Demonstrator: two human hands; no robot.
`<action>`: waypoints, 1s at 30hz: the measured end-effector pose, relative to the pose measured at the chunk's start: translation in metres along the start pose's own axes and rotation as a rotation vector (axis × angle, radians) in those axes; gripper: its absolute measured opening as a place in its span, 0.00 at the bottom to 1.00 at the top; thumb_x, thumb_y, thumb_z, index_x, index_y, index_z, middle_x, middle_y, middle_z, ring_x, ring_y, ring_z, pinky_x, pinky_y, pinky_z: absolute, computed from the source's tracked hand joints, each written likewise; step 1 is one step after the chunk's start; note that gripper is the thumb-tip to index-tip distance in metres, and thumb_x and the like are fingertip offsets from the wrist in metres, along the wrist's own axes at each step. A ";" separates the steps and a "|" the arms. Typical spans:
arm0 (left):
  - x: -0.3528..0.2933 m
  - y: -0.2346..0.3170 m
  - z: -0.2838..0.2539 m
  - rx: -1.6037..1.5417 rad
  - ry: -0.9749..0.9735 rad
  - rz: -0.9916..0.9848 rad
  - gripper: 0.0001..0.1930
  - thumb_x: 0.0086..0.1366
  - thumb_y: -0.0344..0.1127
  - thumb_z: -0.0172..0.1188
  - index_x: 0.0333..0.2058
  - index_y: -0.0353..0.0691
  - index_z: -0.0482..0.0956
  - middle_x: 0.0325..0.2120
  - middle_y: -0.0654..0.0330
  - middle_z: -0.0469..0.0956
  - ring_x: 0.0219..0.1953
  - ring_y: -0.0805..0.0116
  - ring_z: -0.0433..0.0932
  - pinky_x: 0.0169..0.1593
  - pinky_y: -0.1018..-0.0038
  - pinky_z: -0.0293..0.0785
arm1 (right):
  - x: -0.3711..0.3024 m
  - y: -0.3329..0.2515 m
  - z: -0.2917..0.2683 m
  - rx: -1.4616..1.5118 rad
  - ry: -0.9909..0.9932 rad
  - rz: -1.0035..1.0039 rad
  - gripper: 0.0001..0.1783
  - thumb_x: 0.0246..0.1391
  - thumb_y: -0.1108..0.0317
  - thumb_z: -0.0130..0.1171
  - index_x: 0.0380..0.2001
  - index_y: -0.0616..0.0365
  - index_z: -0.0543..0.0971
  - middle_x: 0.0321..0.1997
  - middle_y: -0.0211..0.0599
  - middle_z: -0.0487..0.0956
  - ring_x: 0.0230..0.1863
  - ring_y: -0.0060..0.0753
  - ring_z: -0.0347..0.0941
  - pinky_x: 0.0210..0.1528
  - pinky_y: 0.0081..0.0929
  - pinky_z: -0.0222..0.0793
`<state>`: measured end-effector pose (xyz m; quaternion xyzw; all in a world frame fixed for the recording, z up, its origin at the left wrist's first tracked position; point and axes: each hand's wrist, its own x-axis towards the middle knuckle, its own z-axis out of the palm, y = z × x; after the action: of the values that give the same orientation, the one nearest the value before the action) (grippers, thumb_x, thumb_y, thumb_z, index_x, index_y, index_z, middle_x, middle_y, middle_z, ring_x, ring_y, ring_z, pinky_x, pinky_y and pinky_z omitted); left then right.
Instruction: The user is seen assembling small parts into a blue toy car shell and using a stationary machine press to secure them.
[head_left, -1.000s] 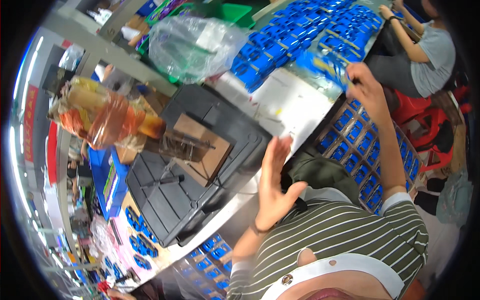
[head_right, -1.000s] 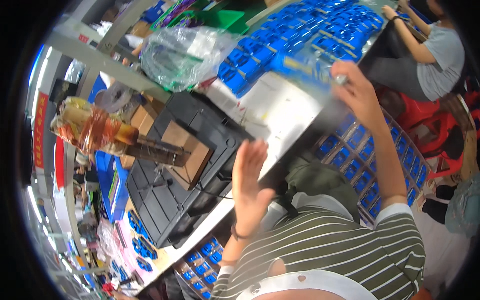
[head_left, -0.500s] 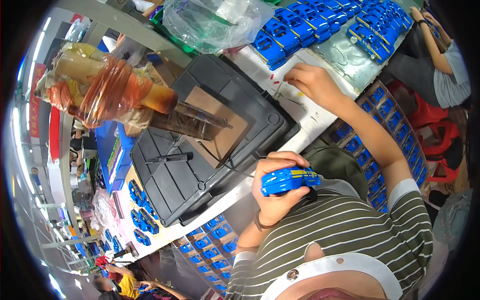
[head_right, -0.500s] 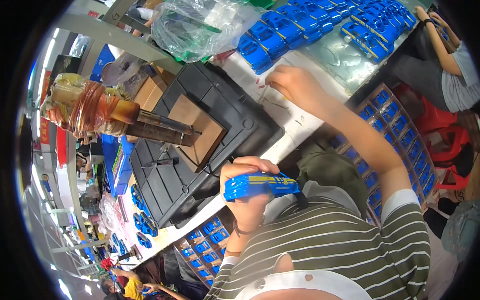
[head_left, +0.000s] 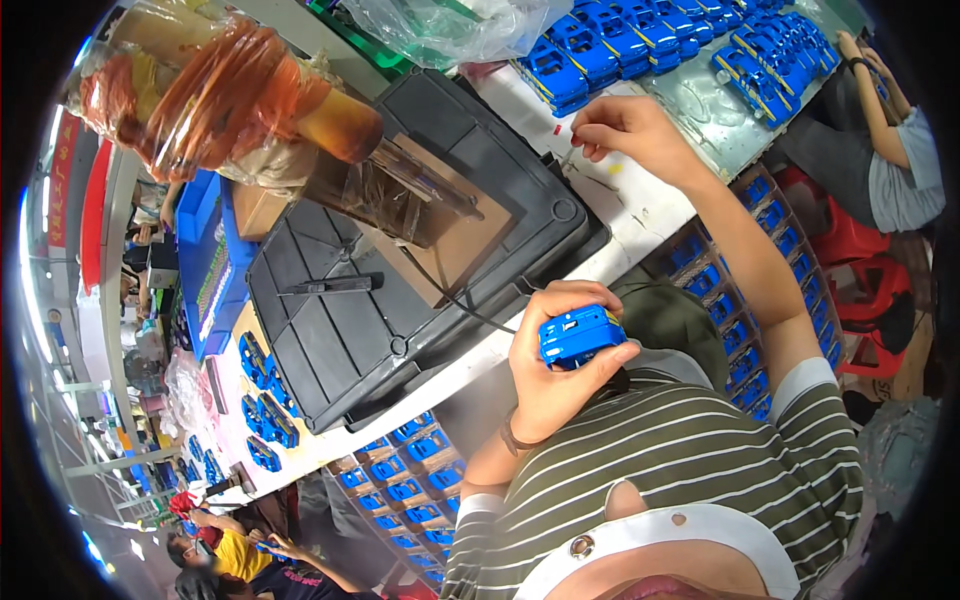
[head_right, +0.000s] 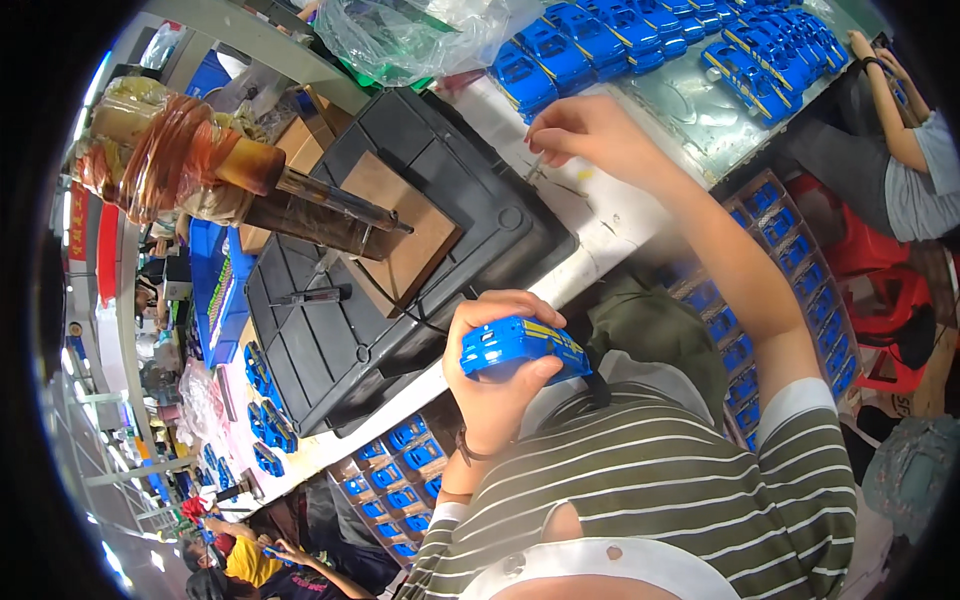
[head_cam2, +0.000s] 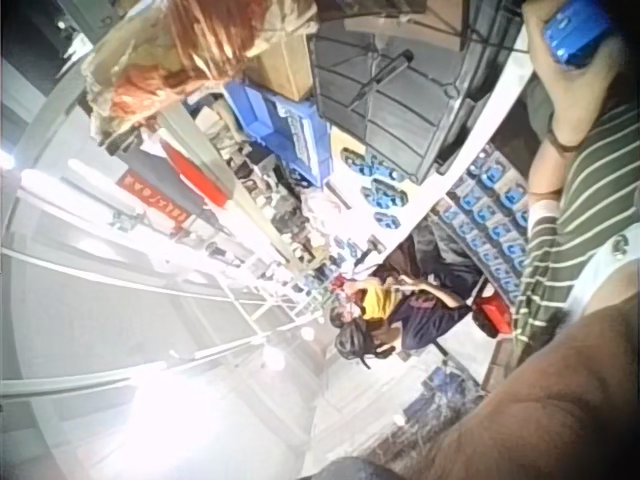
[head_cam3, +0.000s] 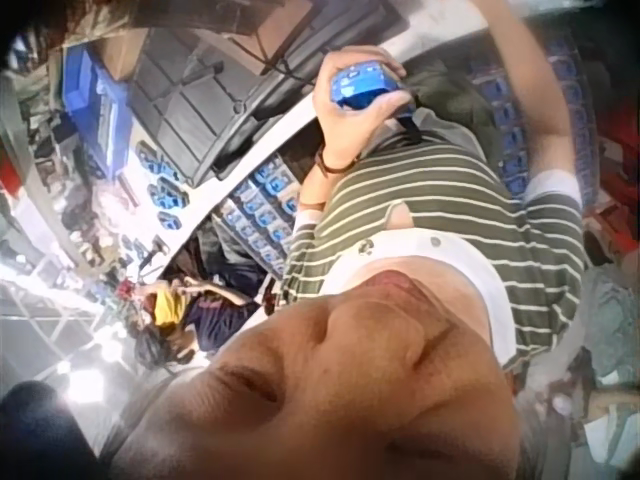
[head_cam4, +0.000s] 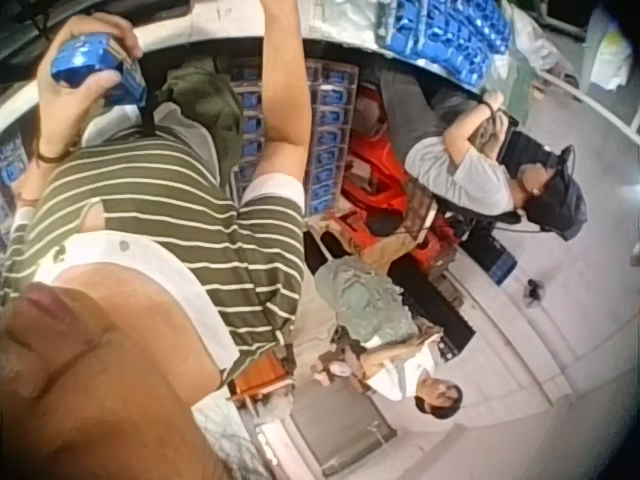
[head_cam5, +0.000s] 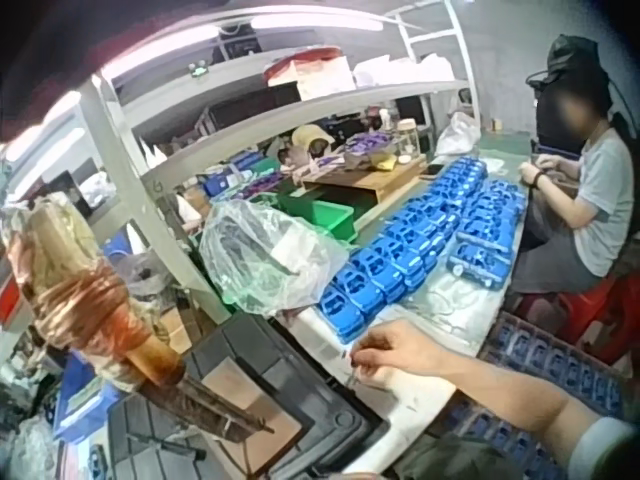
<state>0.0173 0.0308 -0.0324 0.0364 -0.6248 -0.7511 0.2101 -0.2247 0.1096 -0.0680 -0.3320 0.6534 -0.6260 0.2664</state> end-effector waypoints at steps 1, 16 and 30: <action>0.000 0.000 0.000 0.001 0.011 -0.009 0.24 0.45 0.31 0.72 0.37 0.34 0.68 0.35 0.51 0.74 0.37 0.62 0.76 0.42 0.70 0.73 | -0.009 -0.008 0.002 0.076 0.010 0.002 0.10 0.53 0.68 0.56 0.35 0.64 0.76 0.34 0.38 0.79 0.32 0.27 0.76 0.37 0.21 0.72; 0.009 -0.002 0.009 0.163 0.105 0.119 0.23 0.45 0.28 0.72 0.39 0.34 0.70 0.40 0.54 0.72 0.38 0.72 0.72 0.41 0.77 0.70 | -0.079 -0.078 0.027 0.381 -0.151 0.154 0.09 0.53 0.66 0.54 0.31 0.61 0.73 0.28 0.32 0.73 0.26 0.16 0.69 0.26 0.14 0.68; 0.012 -0.018 0.007 0.495 0.208 0.544 0.20 0.49 0.37 0.64 0.39 0.32 0.71 0.35 0.48 0.74 0.35 0.57 0.73 0.39 0.68 0.69 | -0.108 -0.091 0.064 0.155 -0.182 0.029 0.08 0.56 0.67 0.51 0.29 0.60 0.72 0.42 0.29 0.67 0.39 0.17 0.61 0.42 0.17 0.59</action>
<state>-0.0001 0.0353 -0.0453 -0.0052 -0.7496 -0.4865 0.4488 -0.0982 0.1517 0.0101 -0.3564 0.5808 -0.6380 0.3587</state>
